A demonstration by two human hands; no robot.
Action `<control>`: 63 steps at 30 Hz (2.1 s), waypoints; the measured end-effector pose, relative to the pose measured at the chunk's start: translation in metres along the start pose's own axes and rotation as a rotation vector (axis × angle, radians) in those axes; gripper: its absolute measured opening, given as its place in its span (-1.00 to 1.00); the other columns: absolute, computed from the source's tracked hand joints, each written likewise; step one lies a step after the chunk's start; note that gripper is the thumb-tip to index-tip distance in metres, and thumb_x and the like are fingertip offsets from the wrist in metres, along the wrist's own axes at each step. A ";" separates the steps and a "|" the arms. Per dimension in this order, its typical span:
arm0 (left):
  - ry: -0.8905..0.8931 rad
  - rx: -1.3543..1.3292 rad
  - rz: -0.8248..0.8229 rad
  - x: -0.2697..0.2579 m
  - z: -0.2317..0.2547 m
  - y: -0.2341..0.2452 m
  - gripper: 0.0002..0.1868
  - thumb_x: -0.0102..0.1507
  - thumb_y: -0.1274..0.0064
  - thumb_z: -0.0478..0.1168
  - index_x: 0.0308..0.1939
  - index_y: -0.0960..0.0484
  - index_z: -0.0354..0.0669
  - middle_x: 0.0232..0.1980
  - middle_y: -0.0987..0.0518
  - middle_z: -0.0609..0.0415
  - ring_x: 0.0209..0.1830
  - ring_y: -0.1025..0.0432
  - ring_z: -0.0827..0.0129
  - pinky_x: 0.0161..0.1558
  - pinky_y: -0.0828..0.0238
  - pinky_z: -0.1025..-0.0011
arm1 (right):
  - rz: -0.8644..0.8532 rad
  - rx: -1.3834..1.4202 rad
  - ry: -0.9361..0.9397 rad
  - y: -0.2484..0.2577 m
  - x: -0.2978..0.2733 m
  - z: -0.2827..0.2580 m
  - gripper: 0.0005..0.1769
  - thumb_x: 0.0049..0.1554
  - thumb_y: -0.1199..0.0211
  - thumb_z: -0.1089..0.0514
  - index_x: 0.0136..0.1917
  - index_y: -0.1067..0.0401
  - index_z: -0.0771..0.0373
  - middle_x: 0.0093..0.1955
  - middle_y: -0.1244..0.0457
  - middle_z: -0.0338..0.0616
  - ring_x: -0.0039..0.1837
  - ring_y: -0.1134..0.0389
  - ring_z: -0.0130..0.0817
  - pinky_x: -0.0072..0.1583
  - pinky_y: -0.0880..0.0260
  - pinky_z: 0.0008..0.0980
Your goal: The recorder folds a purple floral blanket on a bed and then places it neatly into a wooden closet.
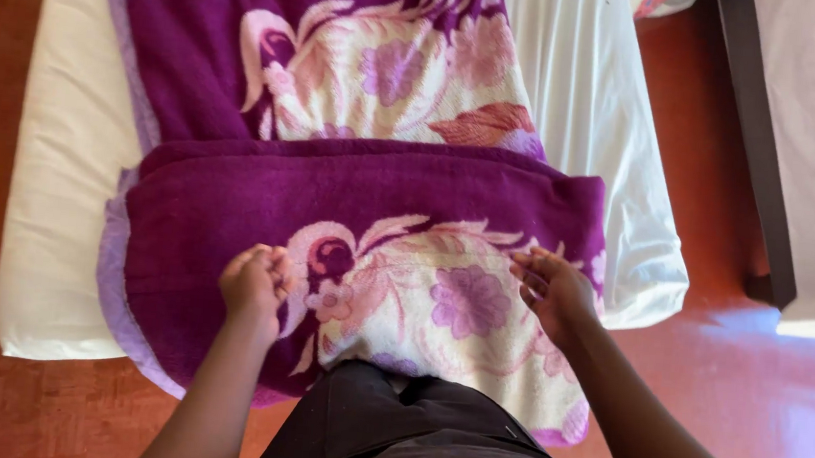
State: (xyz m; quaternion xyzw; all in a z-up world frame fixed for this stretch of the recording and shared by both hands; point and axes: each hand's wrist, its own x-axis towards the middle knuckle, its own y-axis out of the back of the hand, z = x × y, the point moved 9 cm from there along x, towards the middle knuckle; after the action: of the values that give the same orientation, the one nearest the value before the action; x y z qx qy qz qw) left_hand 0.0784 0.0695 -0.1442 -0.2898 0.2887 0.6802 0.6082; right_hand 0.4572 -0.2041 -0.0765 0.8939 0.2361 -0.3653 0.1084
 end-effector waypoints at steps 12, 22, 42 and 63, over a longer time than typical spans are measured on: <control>0.258 0.385 -0.435 -0.110 -0.131 -0.068 -0.67 0.36 0.07 -0.11 0.13 -0.52 -0.19 -0.02 -0.65 0.06 -0.03 -0.54 0.36 0.00 -0.45 0.28 | 0.351 -0.150 -0.087 0.211 -0.026 0.124 -0.58 0.18 -0.27 0.15 0.29 -0.42 0.32 0.18 -0.36 -0.03 0.19 -0.40 -0.28 0.15 -0.40 -0.24; 0.230 0.321 -0.320 -0.221 -0.261 -0.049 -0.72 0.34 0.00 -0.12 0.06 -0.55 -0.16 -0.07 -0.67 0.06 -0.13 -0.56 0.39 -0.15 -0.49 0.35 | 0.025 -0.581 -0.058 0.313 0.036 0.254 0.00 -0.07 -0.59 0.16 0.49 -0.12 0.40 0.35 -0.19 0.04 0.32 -0.26 -0.20 0.28 -0.31 -0.21; 0.180 0.539 -0.344 -0.328 -0.345 -0.069 -0.60 0.27 0.07 -0.16 0.15 -0.49 -0.25 0.06 -0.64 -0.14 -0.13 -0.58 0.20 -0.18 -0.60 0.16 | -0.342 -0.166 -0.243 0.246 -0.111 0.125 -0.51 0.22 -0.11 -0.08 0.26 -0.36 0.31 0.02 -0.38 -0.05 -0.06 -0.41 -0.26 -0.05 -0.47 -0.19; 0.358 -0.503 -0.312 -0.370 -0.351 -0.137 -0.51 0.23 -0.13 -0.22 0.18 -0.46 -0.42 0.16 -0.53 -0.19 0.15 -0.50 0.09 0.15 -0.58 0.11 | -0.391 0.160 -0.180 0.282 -0.140 0.059 -0.38 0.18 -0.31 -0.23 0.21 -0.25 0.28 -0.06 -0.21 -0.19 -0.19 -0.18 -0.48 -0.27 -0.20 -0.52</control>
State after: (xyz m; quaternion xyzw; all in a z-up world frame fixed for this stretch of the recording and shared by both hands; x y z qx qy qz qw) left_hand 0.2640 -0.4239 -0.1071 -0.5860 0.1664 0.5672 0.5543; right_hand 0.4759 -0.5173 -0.0133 0.8006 0.3646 -0.4753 -0.0149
